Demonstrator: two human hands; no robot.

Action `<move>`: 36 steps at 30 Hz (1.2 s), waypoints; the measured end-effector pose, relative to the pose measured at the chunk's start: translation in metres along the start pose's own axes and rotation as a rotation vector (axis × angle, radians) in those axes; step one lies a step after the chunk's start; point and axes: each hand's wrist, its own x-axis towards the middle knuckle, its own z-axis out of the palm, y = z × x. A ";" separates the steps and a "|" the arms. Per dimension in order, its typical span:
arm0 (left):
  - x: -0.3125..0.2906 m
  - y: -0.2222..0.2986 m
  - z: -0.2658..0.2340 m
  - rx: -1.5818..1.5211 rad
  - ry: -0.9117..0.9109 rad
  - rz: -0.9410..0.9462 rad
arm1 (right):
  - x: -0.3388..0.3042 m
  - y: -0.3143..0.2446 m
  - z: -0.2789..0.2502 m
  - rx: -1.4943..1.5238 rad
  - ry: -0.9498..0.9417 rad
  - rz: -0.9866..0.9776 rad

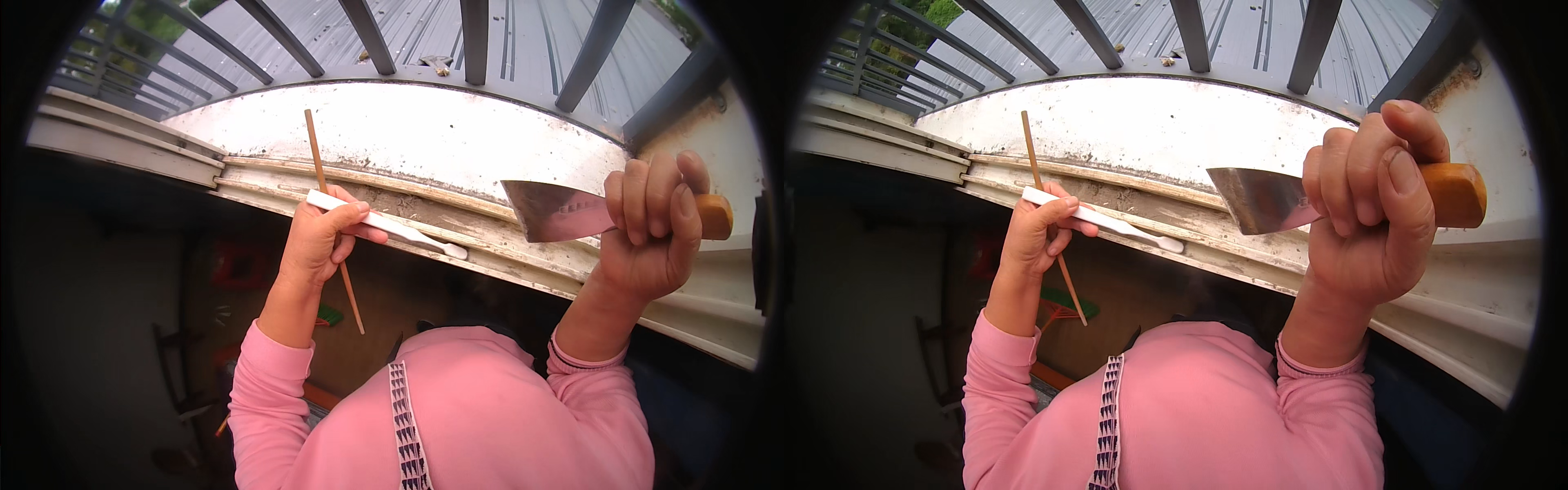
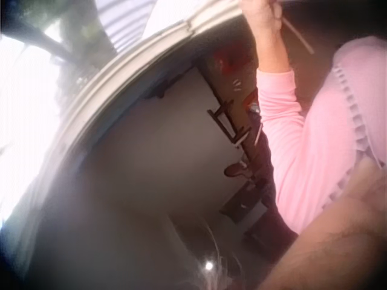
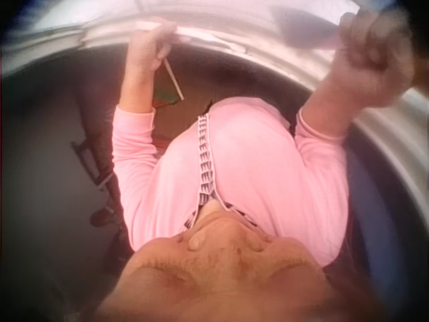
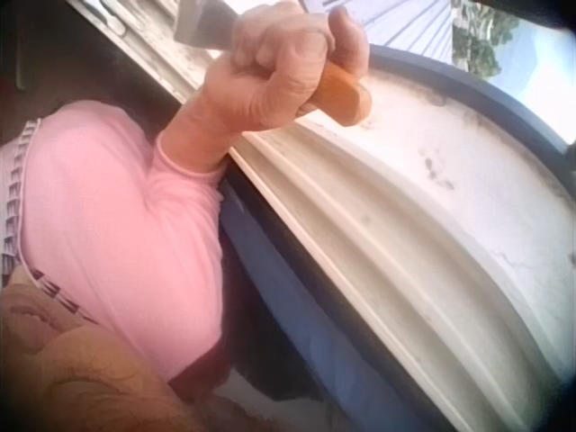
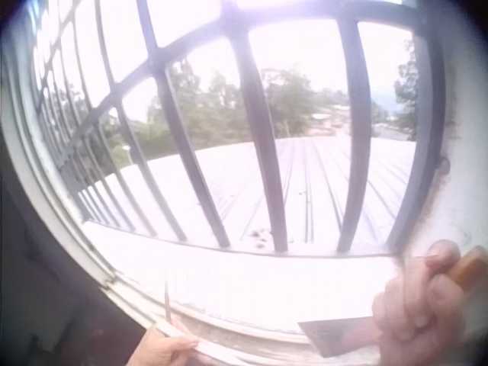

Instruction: The person scrapes the window sill and frame with a putty knife and brushes the grooves with a toothbrush. The person alternates between scraping and brushing to remove debris from the window track.

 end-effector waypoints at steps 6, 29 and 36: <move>-0.009 0.017 -0.048 0.054 0.125 0.084 | -0.002 0.006 0.000 0.023 0.038 0.035; -0.107 0.014 -0.150 -0.310 0.528 0.577 | -0.004 0.026 0.048 0.247 -0.113 0.140; -0.198 -0.097 -0.186 -0.363 0.831 0.532 | -0.008 0.089 0.131 -0.016 -0.272 0.353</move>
